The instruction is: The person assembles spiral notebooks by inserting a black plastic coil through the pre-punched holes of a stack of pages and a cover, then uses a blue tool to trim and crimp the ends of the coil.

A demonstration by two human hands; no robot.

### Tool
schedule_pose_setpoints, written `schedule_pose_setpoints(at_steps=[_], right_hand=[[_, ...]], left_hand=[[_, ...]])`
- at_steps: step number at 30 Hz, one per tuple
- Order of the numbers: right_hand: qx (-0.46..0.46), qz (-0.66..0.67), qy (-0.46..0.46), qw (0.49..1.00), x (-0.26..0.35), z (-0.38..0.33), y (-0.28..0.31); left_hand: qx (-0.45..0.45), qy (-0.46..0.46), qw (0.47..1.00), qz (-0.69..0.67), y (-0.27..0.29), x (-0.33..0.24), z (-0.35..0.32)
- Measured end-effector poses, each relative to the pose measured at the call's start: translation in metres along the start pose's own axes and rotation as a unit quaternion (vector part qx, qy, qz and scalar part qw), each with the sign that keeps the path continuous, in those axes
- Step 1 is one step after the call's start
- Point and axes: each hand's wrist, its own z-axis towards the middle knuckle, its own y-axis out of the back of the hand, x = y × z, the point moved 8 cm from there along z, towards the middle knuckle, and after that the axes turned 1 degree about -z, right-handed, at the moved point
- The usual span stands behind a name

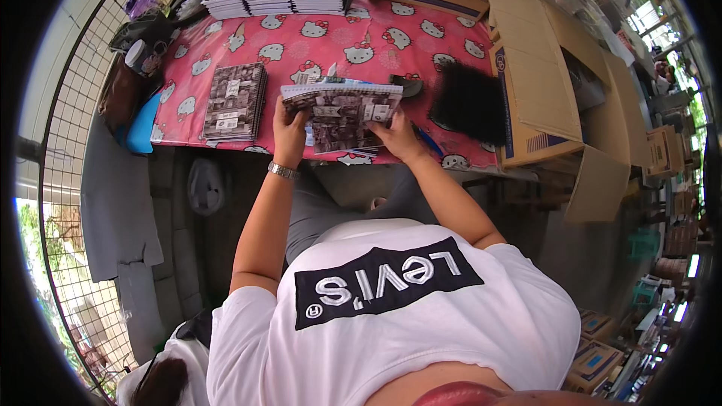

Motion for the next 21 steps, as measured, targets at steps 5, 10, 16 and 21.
schedule_pose_setpoints(at_steps=[5,10,16,21], right_hand=[[-0.047,0.002,0.039,0.998,-0.008,-0.001,-0.002],[-0.047,-0.017,0.018,0.999,0.010,-0.010,0.006],[-0.047,-0.120,0.147,0.981,0.043,0.000,0.024],[-0.321,-0.377,-0.003,0.869,-0.015,0.025,0.196]], left_hand=[[-0.016,-0.019,0.999,0.034,0.013,0.006,-0.003],[-0.125,-0.370,0.756,0.525,-0.107,-0.105,-0.041],[0.097,-0.346,0.757,0.546,-0.152,-0.074,-0.029],[0.213,-0.337,0.780,0.483,-0.157,-0.087,-0.017]])
